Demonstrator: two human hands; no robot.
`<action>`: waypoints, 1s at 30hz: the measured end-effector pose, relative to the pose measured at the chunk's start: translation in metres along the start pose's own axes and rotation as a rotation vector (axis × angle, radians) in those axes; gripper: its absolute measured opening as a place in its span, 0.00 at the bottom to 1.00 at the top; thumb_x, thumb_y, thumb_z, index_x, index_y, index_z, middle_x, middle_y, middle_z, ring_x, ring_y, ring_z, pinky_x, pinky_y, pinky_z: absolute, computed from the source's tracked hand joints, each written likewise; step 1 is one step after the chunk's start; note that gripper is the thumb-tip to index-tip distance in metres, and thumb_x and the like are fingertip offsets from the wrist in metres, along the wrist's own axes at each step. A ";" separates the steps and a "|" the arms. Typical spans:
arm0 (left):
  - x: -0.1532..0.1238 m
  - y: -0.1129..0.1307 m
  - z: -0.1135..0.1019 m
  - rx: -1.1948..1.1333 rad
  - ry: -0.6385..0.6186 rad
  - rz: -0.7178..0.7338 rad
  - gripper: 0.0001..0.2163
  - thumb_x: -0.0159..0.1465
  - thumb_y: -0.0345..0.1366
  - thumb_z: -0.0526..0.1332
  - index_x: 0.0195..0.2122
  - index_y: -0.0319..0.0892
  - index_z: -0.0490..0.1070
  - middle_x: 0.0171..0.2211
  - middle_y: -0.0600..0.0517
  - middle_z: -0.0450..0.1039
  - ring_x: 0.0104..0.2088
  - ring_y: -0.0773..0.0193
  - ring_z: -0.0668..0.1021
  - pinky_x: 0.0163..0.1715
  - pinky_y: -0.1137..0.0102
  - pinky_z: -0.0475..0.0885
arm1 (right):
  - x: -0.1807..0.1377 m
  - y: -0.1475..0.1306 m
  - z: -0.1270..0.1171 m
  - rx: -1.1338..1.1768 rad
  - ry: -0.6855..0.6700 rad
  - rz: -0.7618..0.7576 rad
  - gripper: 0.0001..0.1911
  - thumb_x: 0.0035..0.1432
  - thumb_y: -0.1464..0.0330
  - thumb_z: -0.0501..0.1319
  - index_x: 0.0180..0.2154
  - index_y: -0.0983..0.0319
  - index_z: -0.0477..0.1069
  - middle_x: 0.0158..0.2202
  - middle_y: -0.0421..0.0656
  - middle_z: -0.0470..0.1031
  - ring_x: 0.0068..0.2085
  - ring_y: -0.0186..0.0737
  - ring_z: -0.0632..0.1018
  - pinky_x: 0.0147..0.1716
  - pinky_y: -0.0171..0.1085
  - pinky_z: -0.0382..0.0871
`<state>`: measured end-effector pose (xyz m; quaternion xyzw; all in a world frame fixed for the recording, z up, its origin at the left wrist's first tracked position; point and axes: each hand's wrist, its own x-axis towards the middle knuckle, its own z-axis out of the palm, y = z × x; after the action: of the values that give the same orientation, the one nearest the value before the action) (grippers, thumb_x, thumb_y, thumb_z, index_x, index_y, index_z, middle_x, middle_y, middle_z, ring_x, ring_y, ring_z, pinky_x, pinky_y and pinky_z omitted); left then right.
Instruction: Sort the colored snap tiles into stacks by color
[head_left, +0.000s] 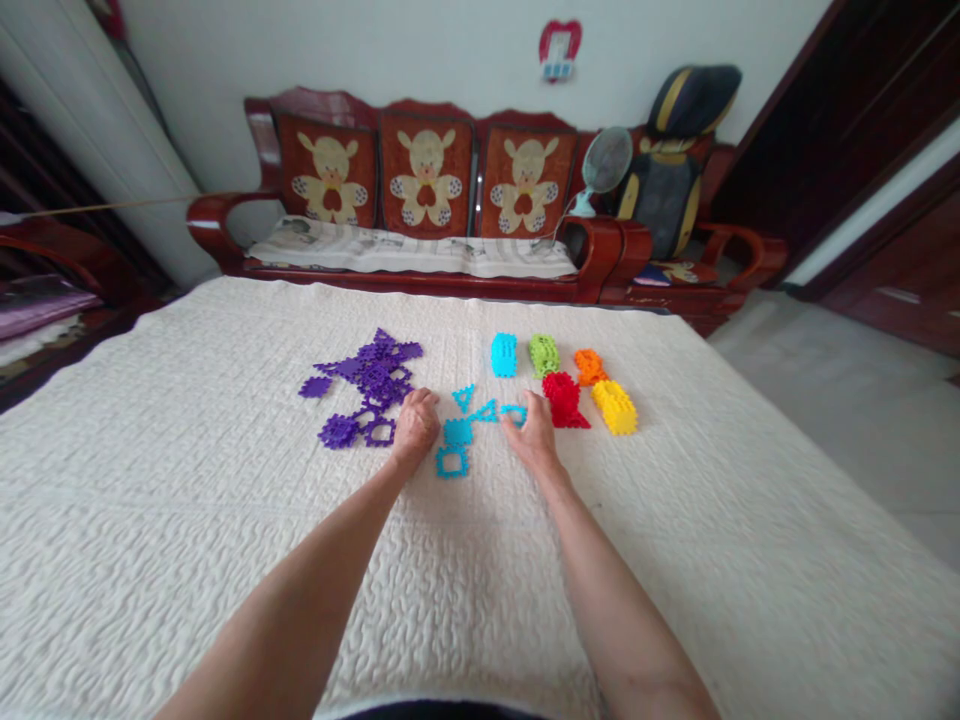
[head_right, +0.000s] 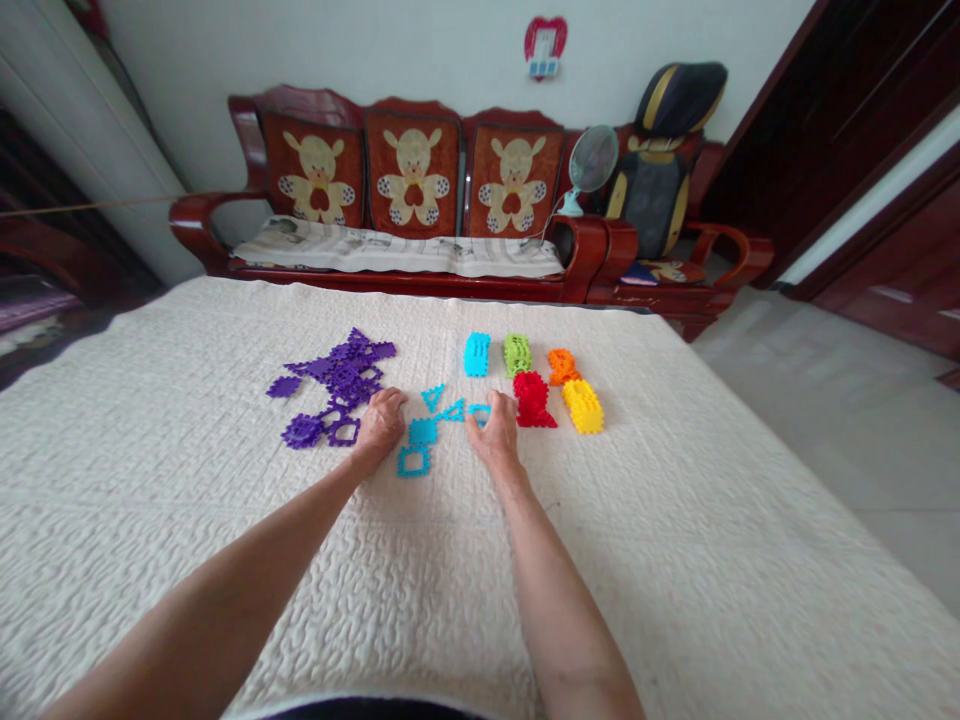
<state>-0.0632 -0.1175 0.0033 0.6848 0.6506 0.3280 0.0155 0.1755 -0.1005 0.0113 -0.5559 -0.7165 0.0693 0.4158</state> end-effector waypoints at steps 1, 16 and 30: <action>0.000 -0.001 0.001 -0.006 0.002 0.001 0.16 0.61 0.25 0.50 0.42 0.40 0.75 0.44 0.45 0.73 0.49 0.57 0.71 0.53 0.65 0.66 | -0.001 -0.002 0.000 -0.027 -0.004 -0.015 0.29 0.53 0.60 0.58 0.54 0.66 0.62 0.49 0.54 0.68 0.53 0.51 0.67 0.54 0.49 0.63; 0.000 -0.002 0.003 0.012 0.027 0.043 0.15 0.62 0.25 0.50 0.41 0.39 0.74 0.42 0.44 0.74 0.49 0.57 0.72 0.52 0.63 0.67 | -0.004 -0.030 -0.018 -0.352 -0.228 0.113 0.28 0.52 0.64 0.60 0.54 0.69 0.65 0.47 0.55 0.68 0.51 0.53 0.67 0.53 0.44 0.60; -0.001 -0.006 0.009 0.008 0.079 0.072 0.15 0.61 0.23 0.50 0.41 0.39 0.74 0.43 0.45 0.73 0.47 0.58 0.73 0.52 0.64 0.68 | 0.043 -0.015 0.012 -0.054 0.055 0.058 0.30 0.51 0.62 0.59 0.56 0.64 0.61 0.49 0.52 0.67 0.50 0.49 0.69 0.50 0.45 0.65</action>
<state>-0.0643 -0.1143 -0.0069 0.6945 0.6268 0.3524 -0.0248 0.1549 -0.0650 0.0344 -0.5893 -0.6898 0.0466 0.4180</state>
